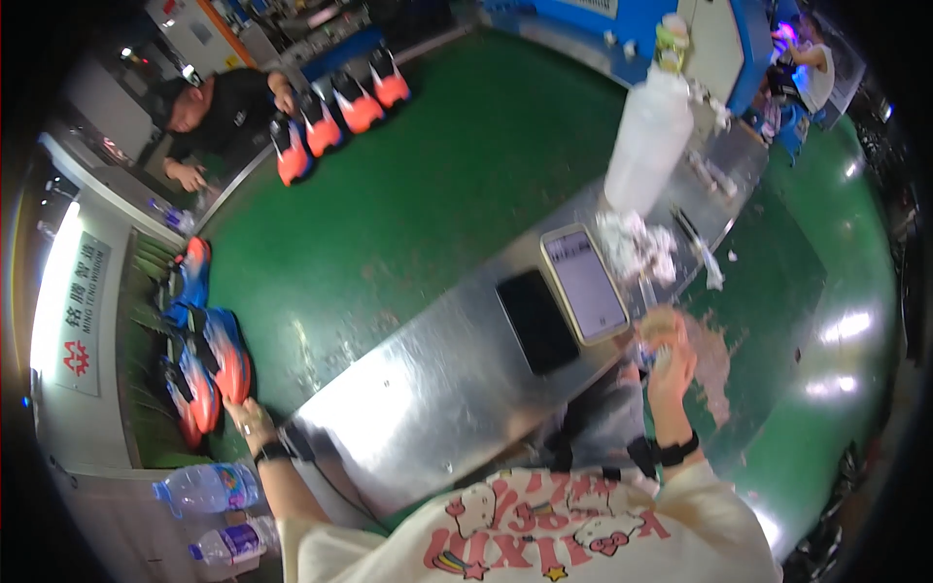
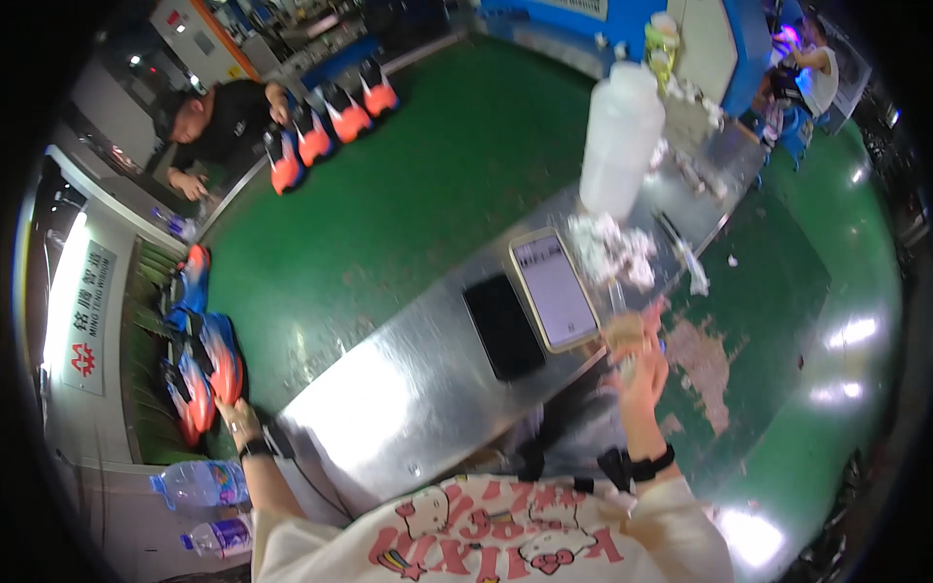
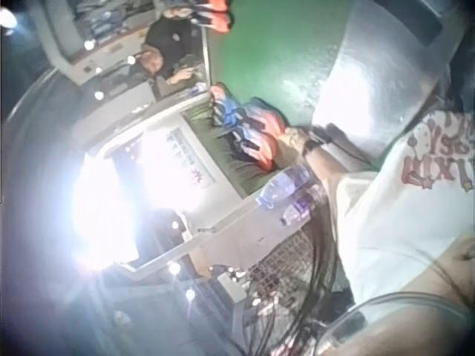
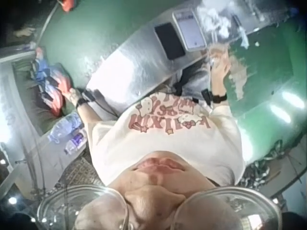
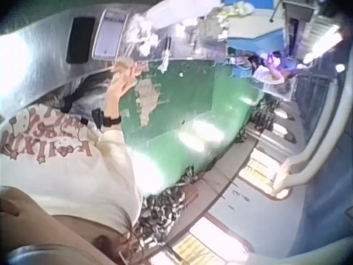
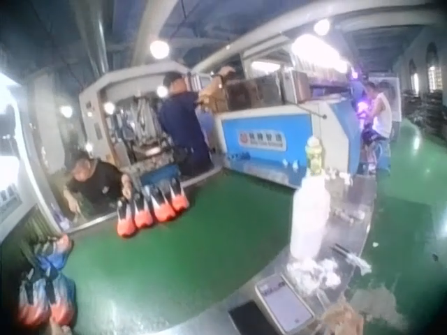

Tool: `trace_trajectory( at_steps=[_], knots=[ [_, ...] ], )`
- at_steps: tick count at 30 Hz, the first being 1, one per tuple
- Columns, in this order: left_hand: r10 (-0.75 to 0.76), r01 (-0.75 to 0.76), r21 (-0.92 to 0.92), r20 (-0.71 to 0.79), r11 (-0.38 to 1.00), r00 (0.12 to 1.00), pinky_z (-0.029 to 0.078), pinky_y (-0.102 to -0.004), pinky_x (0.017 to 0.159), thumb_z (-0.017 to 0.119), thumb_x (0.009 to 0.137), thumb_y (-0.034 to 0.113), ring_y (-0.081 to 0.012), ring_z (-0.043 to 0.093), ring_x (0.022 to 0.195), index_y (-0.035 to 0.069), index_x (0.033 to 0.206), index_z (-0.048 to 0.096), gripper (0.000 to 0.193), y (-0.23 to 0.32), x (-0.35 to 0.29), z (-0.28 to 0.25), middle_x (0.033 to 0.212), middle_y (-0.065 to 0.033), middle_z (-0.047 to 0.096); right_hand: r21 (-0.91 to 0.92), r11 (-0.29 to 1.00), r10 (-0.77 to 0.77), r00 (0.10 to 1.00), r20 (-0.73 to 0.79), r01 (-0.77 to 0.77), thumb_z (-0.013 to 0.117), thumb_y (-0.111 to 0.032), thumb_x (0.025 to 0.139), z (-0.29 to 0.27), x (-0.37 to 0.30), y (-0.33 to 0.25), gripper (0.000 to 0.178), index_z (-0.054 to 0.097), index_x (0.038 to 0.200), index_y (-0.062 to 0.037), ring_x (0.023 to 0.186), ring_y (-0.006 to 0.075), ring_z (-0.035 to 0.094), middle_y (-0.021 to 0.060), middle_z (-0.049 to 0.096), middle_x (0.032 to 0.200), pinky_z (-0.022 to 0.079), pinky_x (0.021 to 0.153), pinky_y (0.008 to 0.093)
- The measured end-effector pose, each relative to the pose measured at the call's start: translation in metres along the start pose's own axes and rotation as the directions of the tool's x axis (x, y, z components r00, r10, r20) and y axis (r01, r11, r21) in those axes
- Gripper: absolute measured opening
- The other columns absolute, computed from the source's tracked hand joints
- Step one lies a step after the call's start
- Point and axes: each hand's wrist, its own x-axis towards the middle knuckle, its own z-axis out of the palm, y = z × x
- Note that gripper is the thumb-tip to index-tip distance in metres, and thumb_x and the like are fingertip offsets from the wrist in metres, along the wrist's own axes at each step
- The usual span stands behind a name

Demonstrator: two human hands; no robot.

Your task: Using a syringe to inject adhesive or sealant into the gap between the sole and the upper of athletic shoes.

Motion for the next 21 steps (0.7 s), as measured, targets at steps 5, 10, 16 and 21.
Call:
trace_trajectory(
  at_steps=[5, 10, 16, 21],
  knots=[
    [-0.165, 0.184, -0.065, 0.227, 0.981, 0.960, 0.047, -0.0334, 0.092, 0.050, 0.093, 0.020, -0.0253, 0.057, 0.109, 0.000, 0.124, 0.046, 0.037, 0.025, -0.127, 0.035, 0.118, -0.0160, 0.057, -0.154, 0.982, -0.116, 0.993, -0.032, 0.110, 0.038, -0.028, 0.093, -0.008, 0.016, -0.004, 0.043, 0.053, 0.063, 0.0006, 0.107, 0.0283, 0.049, 0.0172, 0.058, 0.101, 0.036, 0.093, 0.0393],
    [-0.232, -0.314, 0.759, 0.516, 0.570, 0.825, 0.045, -0.0365, 0.090, 0.067, 0.078, 0.015, -0.0343, 0.056, 0.108, -0.001, 0.124, 0.049, 0.052, 0.074, -0.267, 0.054, 0.111, -0.0216, 0.060, -0.147, 0.977, -0.178, 0.970, -0.167, 0.154, 0.041, -0.024, 0.092, 0.014, 0.051, 0.019, 0.038, 0.055, 0.067, 0.0010, 0.108, 0.0279, 0.048, 0.0172, 0.053, 0.111, 0.037, 0.091, 0.0379],
    [-0.124, -0.786, 0.589, 0.808, 0.186, 0.576, 0.015, -0.0496, 0.109, 0.056, 0.084, 0.033, -0.0351, 0.025, 0.134, 0.003, 0.133, 0.041, 0.059, 0.064, -0.344, 0.060, 0.142, -0.0216, 0.032, -0.314, 0.908, -0.330, 0.935, -0.132, 0.276, 0.046, -0.022, 0.089, 0.027, 0.061, 0.019, 0.024, 0.056, 0.078, -0.0025, 0.101, 0.0286, 0.049, 0.0146, 0.051, 0.107, 0.035, 0.091, 0.0391],
    [-0.154, -0.735, 0.662, 0.749, 0.145, 0.644, 0.014, -0.0487, 0.110, 0.052, 0.086, 0.033, -0.0351, 0.022, 0.136, 0.001, 0.132, 0.043, 0.056, 0.080, -0.356, 0.067, 0.143, -0.0205, 0.030, -0.383, 0.910, -0.231, 0.962, -0.148, 0.159, 0.050, -0.019, 0.087, 0.025, 0.056, 0.013, 0.020, 0.059, 0.079, -0.0027, 0.100, 0.0287, 0.051, 0.0150, 0.053, 0.105, 0.038, 0.087, 0.0367]
  ],
)
